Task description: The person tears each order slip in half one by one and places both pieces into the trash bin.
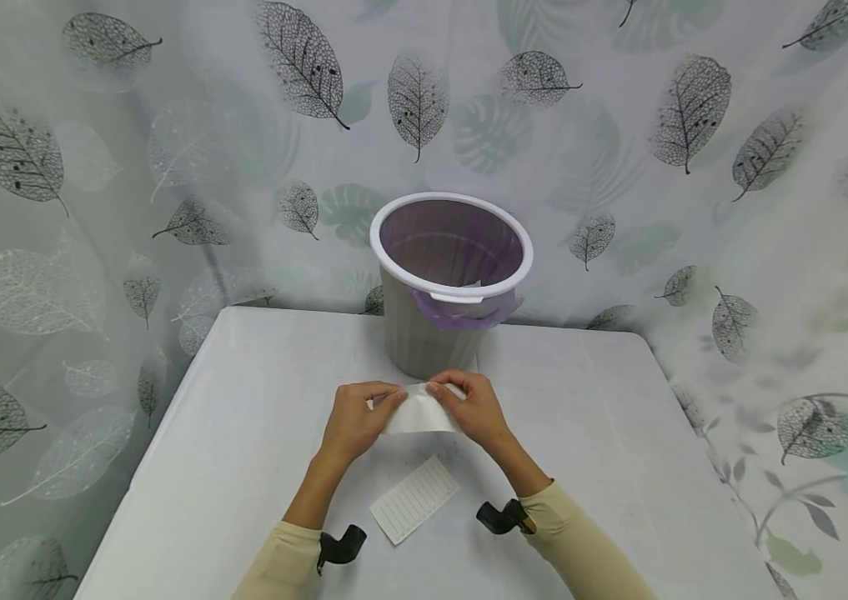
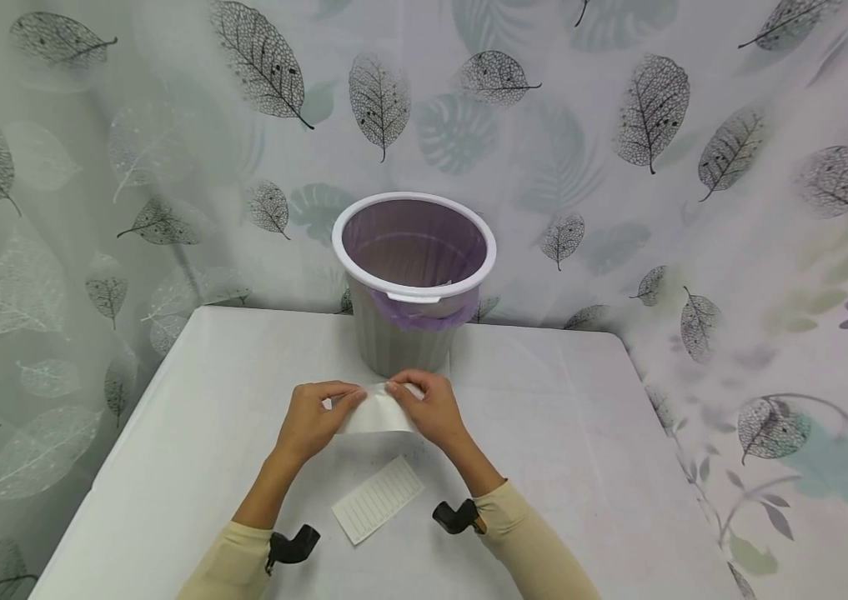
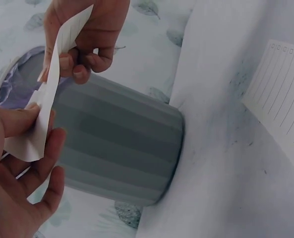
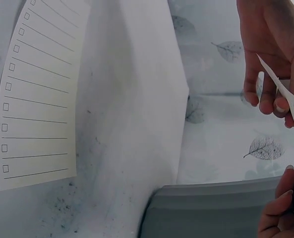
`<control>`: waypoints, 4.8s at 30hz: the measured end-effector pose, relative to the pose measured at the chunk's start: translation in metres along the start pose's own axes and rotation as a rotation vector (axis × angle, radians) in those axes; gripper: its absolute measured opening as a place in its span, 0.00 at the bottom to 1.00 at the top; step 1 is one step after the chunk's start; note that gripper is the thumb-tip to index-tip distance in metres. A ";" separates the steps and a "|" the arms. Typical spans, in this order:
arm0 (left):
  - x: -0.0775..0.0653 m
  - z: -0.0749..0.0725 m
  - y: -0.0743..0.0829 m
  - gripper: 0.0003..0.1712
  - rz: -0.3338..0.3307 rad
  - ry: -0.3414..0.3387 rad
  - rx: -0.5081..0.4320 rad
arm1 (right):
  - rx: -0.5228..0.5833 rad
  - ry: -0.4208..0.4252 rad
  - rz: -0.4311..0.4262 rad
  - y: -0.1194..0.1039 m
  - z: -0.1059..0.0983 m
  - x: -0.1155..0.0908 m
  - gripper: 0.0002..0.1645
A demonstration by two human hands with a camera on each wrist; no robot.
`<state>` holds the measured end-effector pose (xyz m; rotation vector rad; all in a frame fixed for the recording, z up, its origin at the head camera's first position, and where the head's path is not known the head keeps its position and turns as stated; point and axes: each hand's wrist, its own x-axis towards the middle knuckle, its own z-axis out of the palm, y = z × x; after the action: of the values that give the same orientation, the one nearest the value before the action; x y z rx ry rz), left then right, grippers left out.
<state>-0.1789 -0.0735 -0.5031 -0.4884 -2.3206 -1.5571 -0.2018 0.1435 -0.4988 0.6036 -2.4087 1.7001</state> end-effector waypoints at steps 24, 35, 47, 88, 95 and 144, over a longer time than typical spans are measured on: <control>0.000 0.002 0.002 0.04 -0.025 0.074 -0.046 | 0.061 0.056 -0.017 -0.048 0.001 -0.002 0.05; 0.000 0.002 0.003 0.04 -0.011 0.104 -0.052 | 0.055 0.089 -0.019 -0.052 0.004 -0.002 0.05; 0.001 0.001 0.004 0.04 -0.020 0.113 -0.058 | 0.062 0.102 -0.017 -0.052 0.005 -0.002 0.06; -0.003 -0.004 0.005 0.03 0.041 0.103 -0.034 | -0.058 0.059 -0.146 -0.030 0.003 -0.004 0.02; -0.001 -0.004 0.007 0.03 0.053 0.110 -0.041 | -0.046 0.068 -0.133 -0.061 -0.001 -0.005 0.02; 0.004 -0.007 0.007 0.04 0.094 0.167 -0.069 | 0.012 0.109 -0.076 -0.059 -0.001 -0.001 0.04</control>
<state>-0.1786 -0.0766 -0.4930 -0.4585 -2.0958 -1.5738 -0.1782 0.1282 -0.4475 0.5806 -2.2733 1.6723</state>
